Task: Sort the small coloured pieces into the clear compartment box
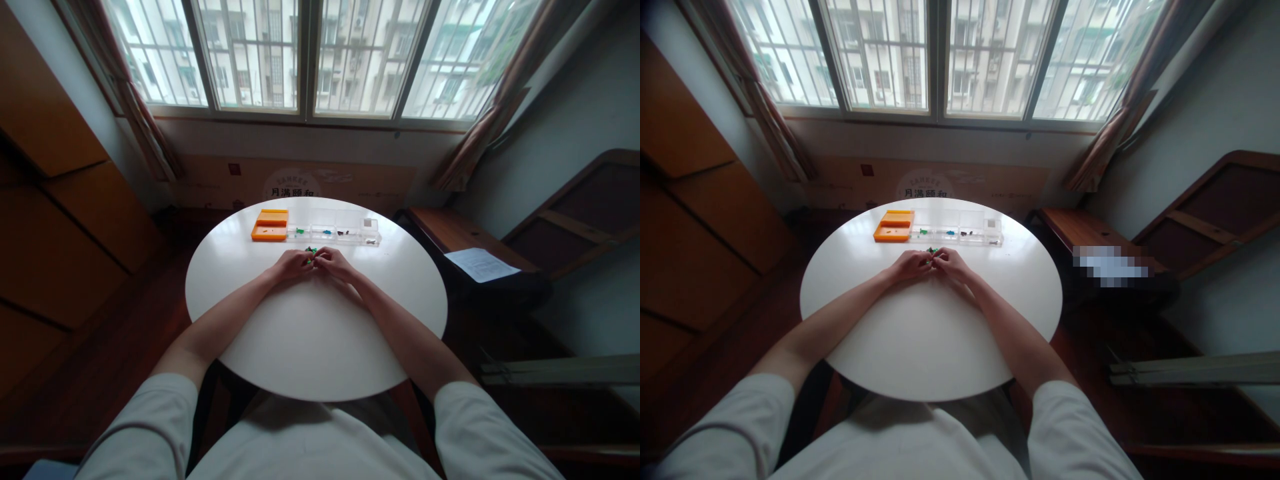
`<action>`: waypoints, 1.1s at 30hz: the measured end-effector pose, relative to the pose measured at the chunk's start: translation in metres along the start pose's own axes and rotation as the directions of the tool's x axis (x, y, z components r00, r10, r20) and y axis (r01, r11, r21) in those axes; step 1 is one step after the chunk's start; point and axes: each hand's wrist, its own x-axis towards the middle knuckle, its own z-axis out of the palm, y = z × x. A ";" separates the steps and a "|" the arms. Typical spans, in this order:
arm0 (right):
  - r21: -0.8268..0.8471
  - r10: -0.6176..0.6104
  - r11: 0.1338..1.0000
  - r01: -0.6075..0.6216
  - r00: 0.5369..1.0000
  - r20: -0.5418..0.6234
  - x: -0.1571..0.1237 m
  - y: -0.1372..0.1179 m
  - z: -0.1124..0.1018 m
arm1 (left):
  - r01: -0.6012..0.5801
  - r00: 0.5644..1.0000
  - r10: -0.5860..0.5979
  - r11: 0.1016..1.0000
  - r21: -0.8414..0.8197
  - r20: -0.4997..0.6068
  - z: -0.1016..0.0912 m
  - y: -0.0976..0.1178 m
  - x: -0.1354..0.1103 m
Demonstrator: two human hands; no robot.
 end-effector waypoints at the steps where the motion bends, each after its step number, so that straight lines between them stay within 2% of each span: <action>1: -0.006 0.000 1.000 0.000 1.000 -0.001 0.000 0.000 0.000 | 0.001 1.000 -0.001 1.000 -0.004 -0.003 0.000 0.000 0.000; 33: -0.039 -0.020 0.999 0.020 1.000 0.007 0.002 0.006 0.000 | -0.018 1.000 0.018 0.999 0.032 -0.012 0.004 -0.003 0.001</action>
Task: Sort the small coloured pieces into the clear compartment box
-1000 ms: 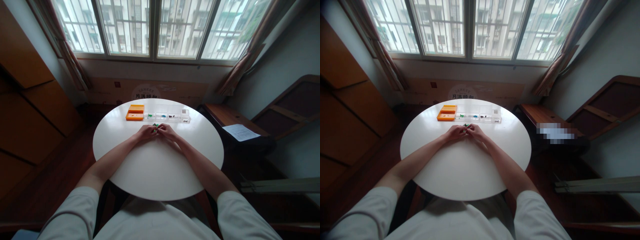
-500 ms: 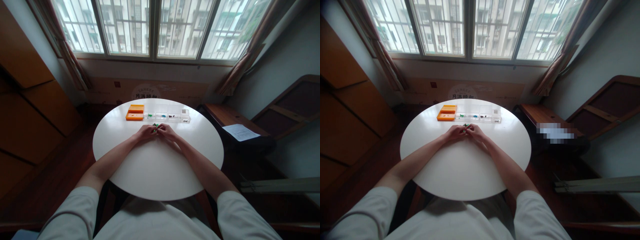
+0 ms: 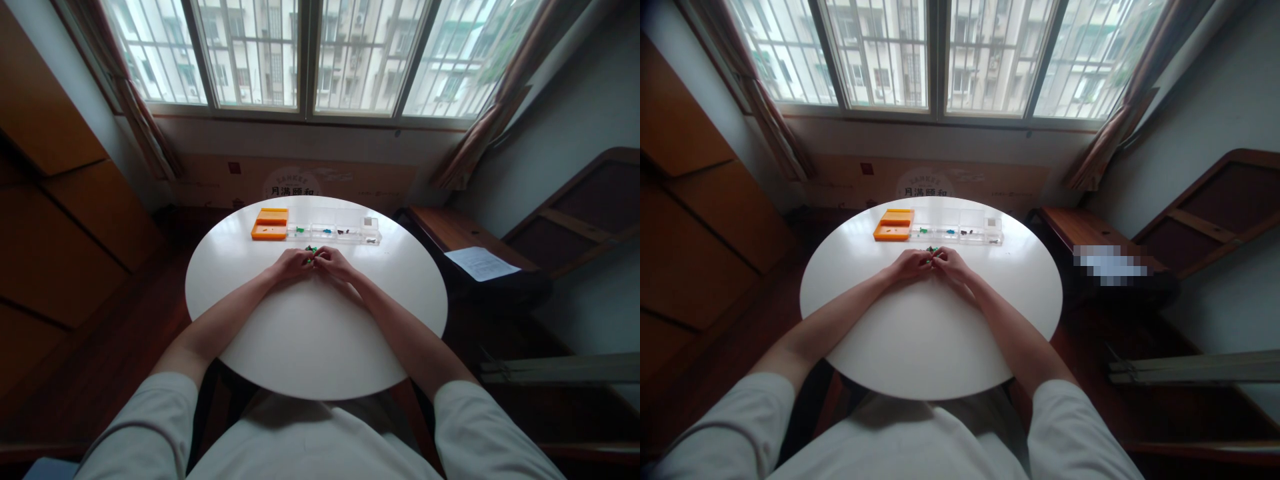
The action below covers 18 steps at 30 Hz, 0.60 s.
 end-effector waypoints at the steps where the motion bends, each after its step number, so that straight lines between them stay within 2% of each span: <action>1: -0.007 -0.002 1.000 0.002 1.000 -0.001 0.000 0.000 0.000 | 0.003 1.000 -0.003 1.000 0.001 0.003 0.000 0.000 0.000; 18: -0.063 -0.007 0.998 0.006 1.000 -0.014 -0.001 0.000 0.001 | 0.017 1.000 -0.017 1.000 -0.004 0.010 0.000 0.000 0.000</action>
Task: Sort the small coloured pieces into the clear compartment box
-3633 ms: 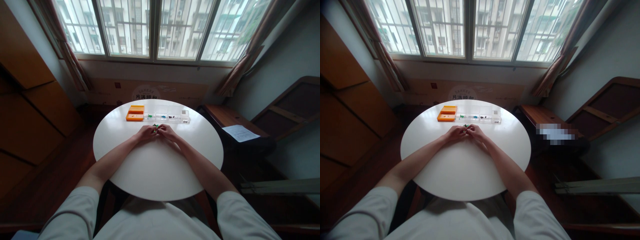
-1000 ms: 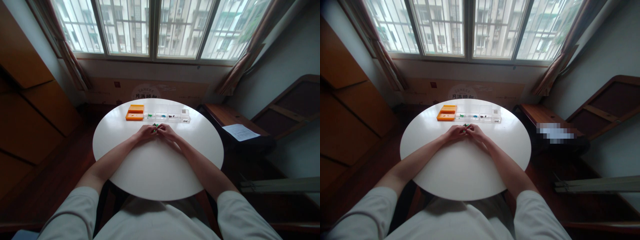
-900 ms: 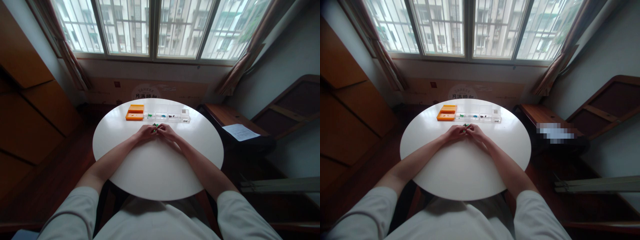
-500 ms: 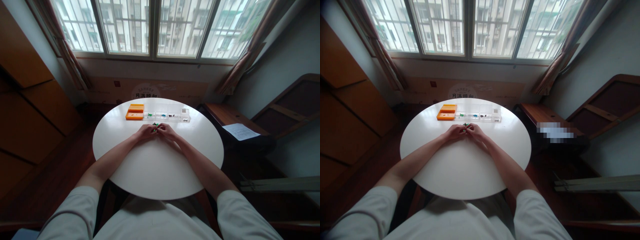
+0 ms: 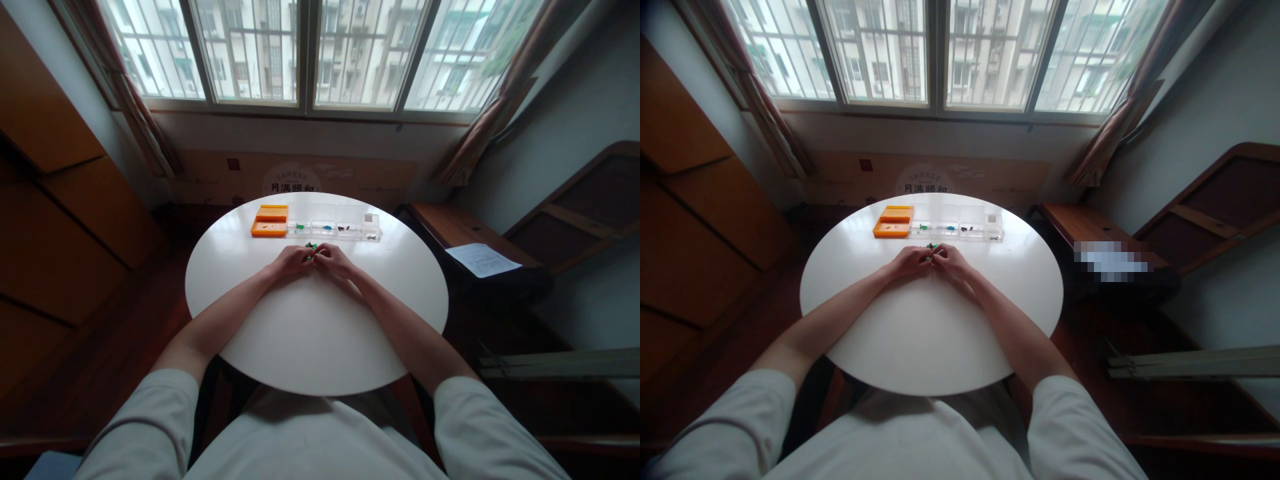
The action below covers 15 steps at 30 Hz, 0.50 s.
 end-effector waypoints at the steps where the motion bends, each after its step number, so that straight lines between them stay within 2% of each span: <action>1: -0.002 0.003 1.000 -0.003 1.000 0.000 0.000 0.000 0.000 | 0.001 1.000 -0.001 1.000 -0.005 0.002 0.000 0.000 0.000; 15: -0.002 0.007 1.000 -0.007 1.000 -0.003 0.001 0.000 0.000 | -0.015 1.000 0.015 1.000 0.007 -0.001 -0.001 0.001 0.000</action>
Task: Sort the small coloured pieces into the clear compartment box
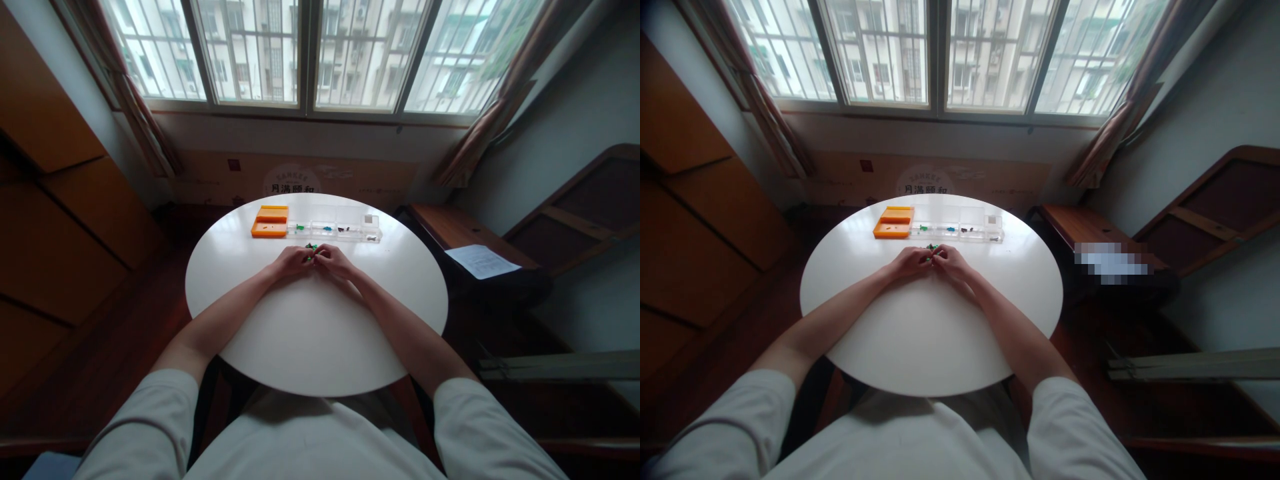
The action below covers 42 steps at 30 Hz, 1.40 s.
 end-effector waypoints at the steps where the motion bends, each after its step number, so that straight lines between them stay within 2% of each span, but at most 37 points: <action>1: 0.003 0.000 1.000 0.000 1.000 0.001 0.000 0.000 0.000 | -0.004 1.000 0.004 1.000 0.002 -0.001 0.000 0.000 0.000; 10: -0.012 -0.024 1.000 0.025 1.000 0.008 0.002 0.005 -0.001 | -0.001 1.000 0.001 1.000 0.011 -0.001 0.001 -0.001 0.000; 34: 0.003 -0.013 1.000 0.013 1.000 0.008 0.000 0.000 0.000 | 0.017 1.000 -0.017 0.999 -0.044 0.001 -0.001 0.000 0.000; 42: -0.004 -0.007 1.000 0.007 1.000 0.009 0.000 0.000 -0.001 | 0.003 1.000 -0.004 1.000 -0.006 -0.004 0.000 0.000 0.000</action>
